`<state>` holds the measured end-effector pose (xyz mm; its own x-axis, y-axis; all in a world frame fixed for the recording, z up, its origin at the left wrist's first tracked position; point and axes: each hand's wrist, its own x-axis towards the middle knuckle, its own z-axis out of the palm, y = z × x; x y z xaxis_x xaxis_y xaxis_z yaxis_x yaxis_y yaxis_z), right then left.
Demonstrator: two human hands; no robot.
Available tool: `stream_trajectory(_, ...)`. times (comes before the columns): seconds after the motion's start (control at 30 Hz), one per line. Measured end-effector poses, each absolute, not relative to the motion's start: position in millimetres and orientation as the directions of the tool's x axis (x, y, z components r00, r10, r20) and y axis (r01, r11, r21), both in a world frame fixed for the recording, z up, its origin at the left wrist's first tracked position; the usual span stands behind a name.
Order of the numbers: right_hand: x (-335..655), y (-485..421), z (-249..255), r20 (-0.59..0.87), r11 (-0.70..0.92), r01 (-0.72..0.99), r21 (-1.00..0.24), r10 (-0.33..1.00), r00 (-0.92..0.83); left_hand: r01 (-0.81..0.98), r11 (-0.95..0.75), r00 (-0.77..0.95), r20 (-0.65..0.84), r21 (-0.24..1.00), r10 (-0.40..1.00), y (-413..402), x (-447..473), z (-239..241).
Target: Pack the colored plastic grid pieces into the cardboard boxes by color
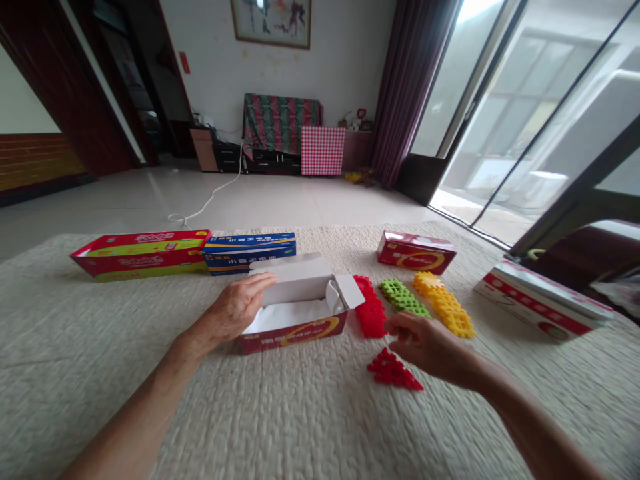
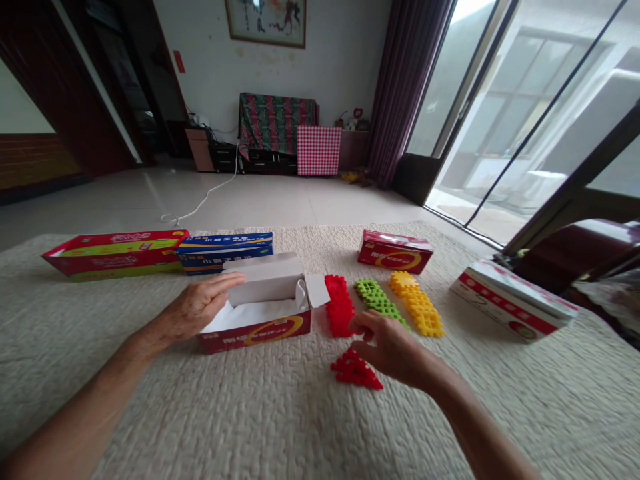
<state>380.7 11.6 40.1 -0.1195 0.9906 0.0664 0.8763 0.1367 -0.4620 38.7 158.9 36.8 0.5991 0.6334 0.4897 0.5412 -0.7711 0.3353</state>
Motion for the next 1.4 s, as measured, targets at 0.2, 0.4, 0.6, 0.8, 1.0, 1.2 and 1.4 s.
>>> stream_trajectory(0.2,368.2,25.4,22.9,0.313,0.173,0.957,-0.234,0.945,-0.094,0.544,-0.773,0.602,0.489,0.327,0.631,158.8,38.4,36.9)
stream_trajectory(0.4,370.1,25.9,14.2,0.323,0.194,0.969,-0.155,0.937,-0.135,0.531,-0.76,0.579,0.496,0.374,0.648,158.2,38.1,37.5)
stream_trajectory(0.6,375.3,25.7,13.7,0.321,0.199,0.975,-0.1,0.934,-0.157,0.519,-0.748,0.542,0.518,0.414,0.662,159.8,37.7,35.6)
stream_trajectory(0.8,373.9,27.9,11.3,0.312,0.164,0.986,0.007,0.937,-0.158,0.535,-0.765,0.583,0.499,0.358,0.641,155.0,40.0,40.0)
stream_trajectory(1.0,382.7,28.7,5.3,0.409,0.144,0.988,0.063,0.899,-0.158,0.508,-0.801,0.631,0.497,0.316,0.596,151.5,41.2,44.0)
stream_trajectory(1.2,390.3,30.7,29.0,0.548,0.159,0.986,-0.04,0.829,-0.112,0.475,-0.846,0.693,0.49,0.242,0.529,150.8,40.8,45.8)
stream_trajectory(1.4,327.4,52.7,77.6,0.489,0.385,0.893,-0.235,0.84,-0.234,0.456,-0.825,0.656,0.499,0.334,0.565,153.7,39.7,45.8)
